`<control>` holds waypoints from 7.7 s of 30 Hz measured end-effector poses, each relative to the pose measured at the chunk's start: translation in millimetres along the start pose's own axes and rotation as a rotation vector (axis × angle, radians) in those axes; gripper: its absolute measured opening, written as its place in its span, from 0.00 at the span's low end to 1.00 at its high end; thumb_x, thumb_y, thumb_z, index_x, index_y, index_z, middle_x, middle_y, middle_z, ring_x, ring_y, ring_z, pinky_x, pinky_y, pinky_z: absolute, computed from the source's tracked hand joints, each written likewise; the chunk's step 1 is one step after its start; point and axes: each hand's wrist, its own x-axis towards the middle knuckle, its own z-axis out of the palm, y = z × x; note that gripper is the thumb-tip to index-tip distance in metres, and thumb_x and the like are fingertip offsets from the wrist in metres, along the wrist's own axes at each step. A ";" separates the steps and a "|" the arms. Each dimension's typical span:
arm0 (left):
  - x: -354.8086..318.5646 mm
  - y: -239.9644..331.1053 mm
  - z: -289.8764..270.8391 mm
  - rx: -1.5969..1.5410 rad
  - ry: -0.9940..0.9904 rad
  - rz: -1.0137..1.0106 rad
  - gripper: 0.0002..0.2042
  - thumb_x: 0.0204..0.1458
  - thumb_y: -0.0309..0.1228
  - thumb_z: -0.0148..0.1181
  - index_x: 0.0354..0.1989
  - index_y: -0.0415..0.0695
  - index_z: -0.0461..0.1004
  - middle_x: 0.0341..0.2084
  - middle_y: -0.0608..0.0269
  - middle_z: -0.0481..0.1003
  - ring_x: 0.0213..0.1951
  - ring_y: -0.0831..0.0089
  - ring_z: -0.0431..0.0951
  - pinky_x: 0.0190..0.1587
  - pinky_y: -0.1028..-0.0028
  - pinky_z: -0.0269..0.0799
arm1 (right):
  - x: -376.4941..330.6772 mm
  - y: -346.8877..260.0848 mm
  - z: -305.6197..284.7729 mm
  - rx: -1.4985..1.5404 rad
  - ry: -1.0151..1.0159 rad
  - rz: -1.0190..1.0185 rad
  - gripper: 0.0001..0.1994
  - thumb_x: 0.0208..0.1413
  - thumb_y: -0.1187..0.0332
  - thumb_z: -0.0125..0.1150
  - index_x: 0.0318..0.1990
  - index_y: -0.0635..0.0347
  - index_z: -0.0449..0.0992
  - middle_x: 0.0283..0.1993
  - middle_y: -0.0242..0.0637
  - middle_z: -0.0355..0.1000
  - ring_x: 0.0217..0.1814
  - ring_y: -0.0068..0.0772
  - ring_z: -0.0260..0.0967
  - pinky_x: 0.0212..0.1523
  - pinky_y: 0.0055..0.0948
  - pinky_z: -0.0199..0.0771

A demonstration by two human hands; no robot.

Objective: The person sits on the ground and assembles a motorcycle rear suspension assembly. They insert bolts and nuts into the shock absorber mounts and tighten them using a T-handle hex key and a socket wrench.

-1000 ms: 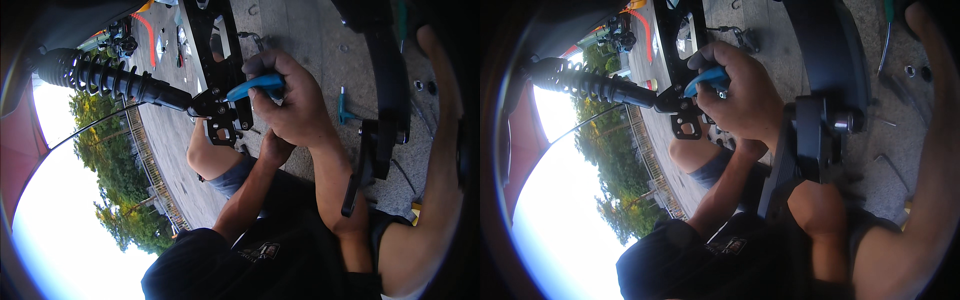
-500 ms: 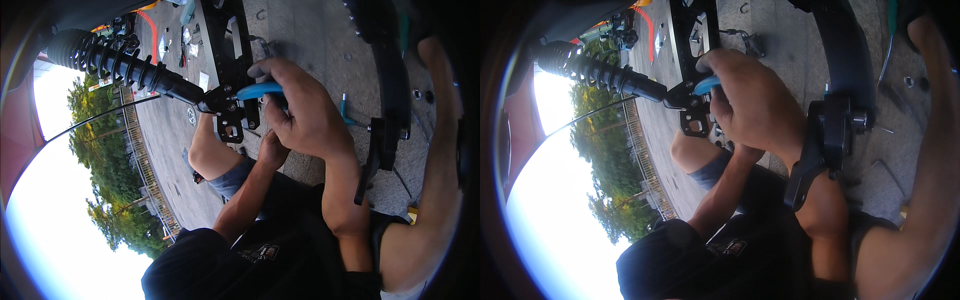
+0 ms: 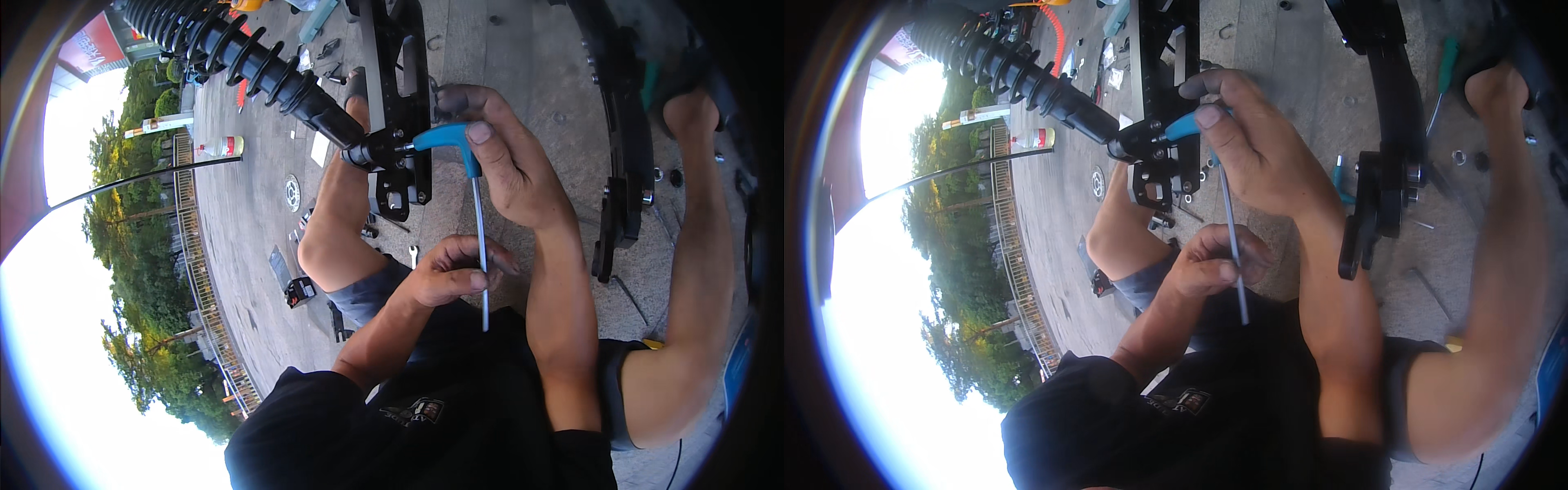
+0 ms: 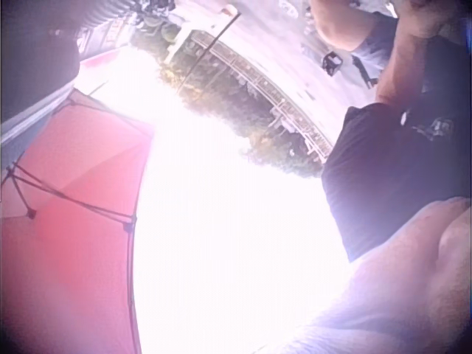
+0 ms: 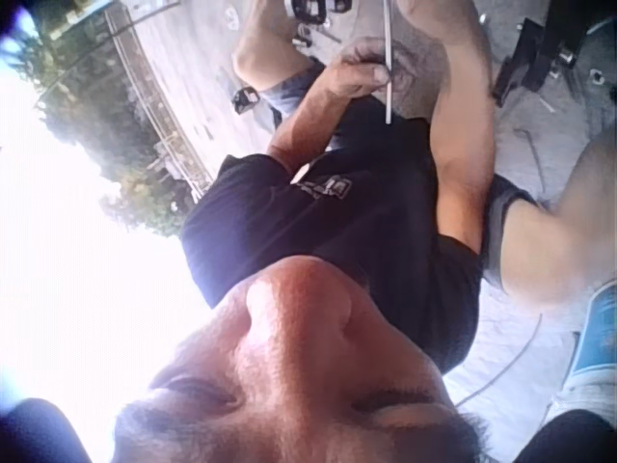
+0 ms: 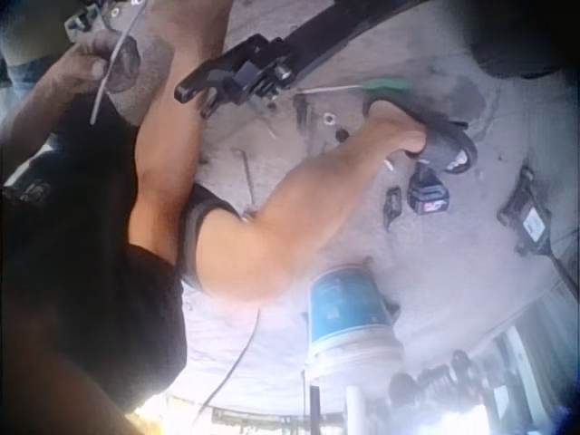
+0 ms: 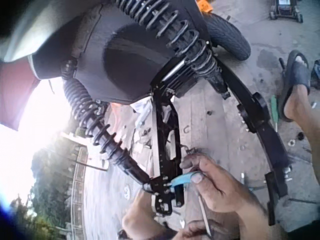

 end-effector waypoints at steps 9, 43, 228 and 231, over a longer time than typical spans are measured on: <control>31.9 53.8 29.0 -0.540 -0.137 0.382 0.38 0.56 0.61 0.41 0.60 0.36 0.59 0.19 0.70 0.57 0.22 0.76 0.59 0.28 0.76 0.53 | -2.8 -6.6 6.3 -0.209 0.078 -0.261 0.14 0.52 0.72 0.56 0.47 0.63 0.73 0.45 0.44 0.71 0.45 0.36 0.71 0.46 0.29 0.70; -68.9 -73.8 -62.9 -0.251 0.301 -0.111 0.10 0.58 0.31 0.53 0.44 0.38 0.72 0.18 0.75 0.58 0.20 0.83 0.57 0.23 0.81 0.52 | 3.1 -43.1 36.1 -1.102 0.337 -0.207 0.19 0.55 0.54 0.56 0.28 0.66 0.75 0.30 0.43 0.70 0.37 0.45 0.67 0.40 0.36 0.66; 47.4 -107.9 -110.4 -0.051 0.926 -0.144 0.17 0.59 0.35 0.50 0.51 0.36 0.68 0.41 0.52 0.75 0.36 0.66 0.76 0.39 0.68 0.73 | 46.2 165.6 -57.2 -1.274 0.217 0.782 0.13 0.56 0.63 0.54 0.41 0.63 0.76 0.43 0.49 0.73 0.49 0.50 0.70 0.50 0.47 0.67; 109.1 -98.1 -118.2 -0.367 0.796 0.000 0.17 0.59 0.35 0.49 0.52 0.36 0.65 0.39 0.52 0.75 0.36 0.63 0.76 0.40 0.66 0.73 | -42.4 128.5 -15.0 -0.947 0.366 0.870 0.13 0.54 0.61 0.57 0.37 0.65 0.73 0.38 0.54 0.74 0.44 0.58 0.71 0.42 0.47 0.71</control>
